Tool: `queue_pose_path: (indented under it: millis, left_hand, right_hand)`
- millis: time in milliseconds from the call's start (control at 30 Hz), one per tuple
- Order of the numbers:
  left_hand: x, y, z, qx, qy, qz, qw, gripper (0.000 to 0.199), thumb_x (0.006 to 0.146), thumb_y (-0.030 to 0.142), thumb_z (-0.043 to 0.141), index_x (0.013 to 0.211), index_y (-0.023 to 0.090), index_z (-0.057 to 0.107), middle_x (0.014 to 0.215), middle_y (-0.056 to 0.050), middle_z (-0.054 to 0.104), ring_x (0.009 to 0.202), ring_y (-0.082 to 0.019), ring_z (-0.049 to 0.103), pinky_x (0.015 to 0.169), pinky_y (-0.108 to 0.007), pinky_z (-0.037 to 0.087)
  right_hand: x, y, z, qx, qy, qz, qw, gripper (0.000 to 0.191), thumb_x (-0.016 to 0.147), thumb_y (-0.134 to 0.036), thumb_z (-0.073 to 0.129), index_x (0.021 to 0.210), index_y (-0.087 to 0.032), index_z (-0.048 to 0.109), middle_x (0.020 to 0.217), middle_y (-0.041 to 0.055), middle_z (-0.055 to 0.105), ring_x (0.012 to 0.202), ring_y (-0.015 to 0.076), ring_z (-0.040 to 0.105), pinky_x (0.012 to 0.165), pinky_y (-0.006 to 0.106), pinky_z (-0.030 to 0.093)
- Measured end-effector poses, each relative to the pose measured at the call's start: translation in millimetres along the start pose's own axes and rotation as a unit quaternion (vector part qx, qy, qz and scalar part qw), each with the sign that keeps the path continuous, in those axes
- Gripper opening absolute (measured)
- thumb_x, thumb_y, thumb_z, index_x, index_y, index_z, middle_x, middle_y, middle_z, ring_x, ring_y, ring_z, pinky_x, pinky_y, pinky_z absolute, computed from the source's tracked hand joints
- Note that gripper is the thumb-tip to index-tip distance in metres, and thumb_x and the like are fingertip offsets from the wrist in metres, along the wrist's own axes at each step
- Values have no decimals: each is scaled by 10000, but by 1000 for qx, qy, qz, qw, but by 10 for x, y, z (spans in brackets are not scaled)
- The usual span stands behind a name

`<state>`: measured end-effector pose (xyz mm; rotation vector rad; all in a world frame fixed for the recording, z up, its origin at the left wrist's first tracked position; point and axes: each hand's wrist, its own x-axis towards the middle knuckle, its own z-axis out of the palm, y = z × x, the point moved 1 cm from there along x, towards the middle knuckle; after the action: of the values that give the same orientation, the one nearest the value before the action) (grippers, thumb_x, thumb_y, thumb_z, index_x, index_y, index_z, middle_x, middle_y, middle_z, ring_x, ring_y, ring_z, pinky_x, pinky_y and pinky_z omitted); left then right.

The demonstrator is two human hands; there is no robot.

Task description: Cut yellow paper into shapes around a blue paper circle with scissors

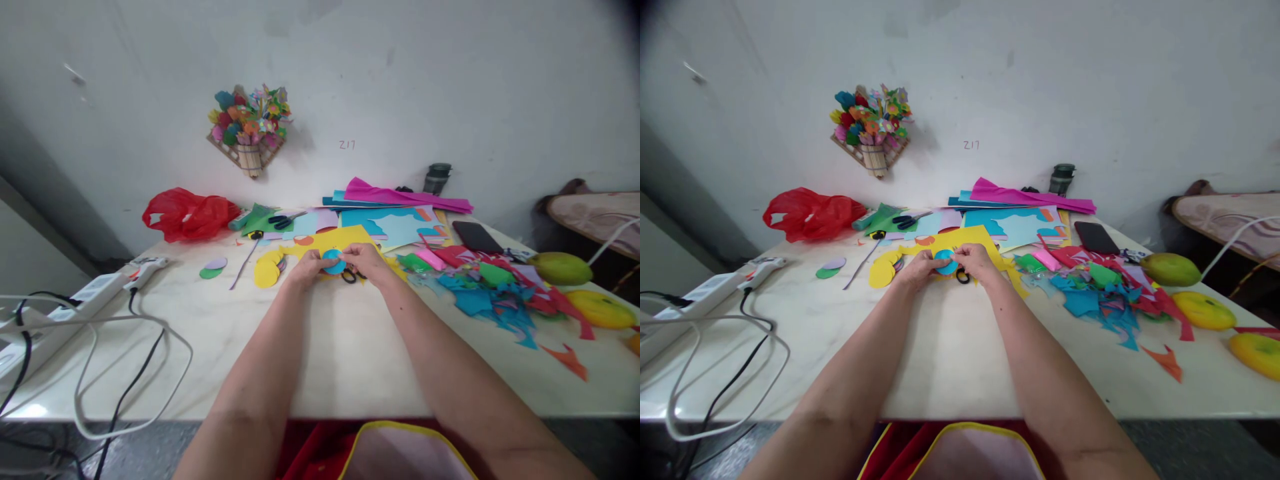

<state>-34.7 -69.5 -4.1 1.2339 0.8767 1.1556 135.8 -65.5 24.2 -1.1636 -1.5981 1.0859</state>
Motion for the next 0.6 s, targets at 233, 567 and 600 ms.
queue_pose_path:
  millis: [233, 567, 600]
  left_hand:
    - [2, 24, 18, -32, 46, 2, 998, 412, 464, 359, 1015, 630, 140, 708, 639, -40, 707, 612, -156, 636, 680, -292, 527]
    - [109, -88, 107, -127, 96, -1, 987, 318, 592, 281, 965, 741, 146, 719, 716, -29, 721, 678, -165, 680, 687, -297, 575]
    - [115, -98, 115, -129, 99, 0, 987, 320, 590, 283, 963, 748, 149, 719, 726, -29, 724, 695, -171, 686, 696, -303, 582]
  right_hand:
    - [53, 69, 70, -26, 61, -28, 997, 143, 671, -346, 669, 629, -226, 606, 579, -15, 553, 599, 165, 542, 535, 272, 432]
    - [113, 236, 142, -26, 128, -64, 989, 220, 687, -469, 596, 686, -250, 584, 687, 24, 616, 713, 214, 616, 550, 286, 479]
    - [118, 244, 151, -25, 136, -64, 988, 216, 694, -465, 597, 686, -249, 586, 691, 27, 623, 724, 218, 625, 548, 285, 481]
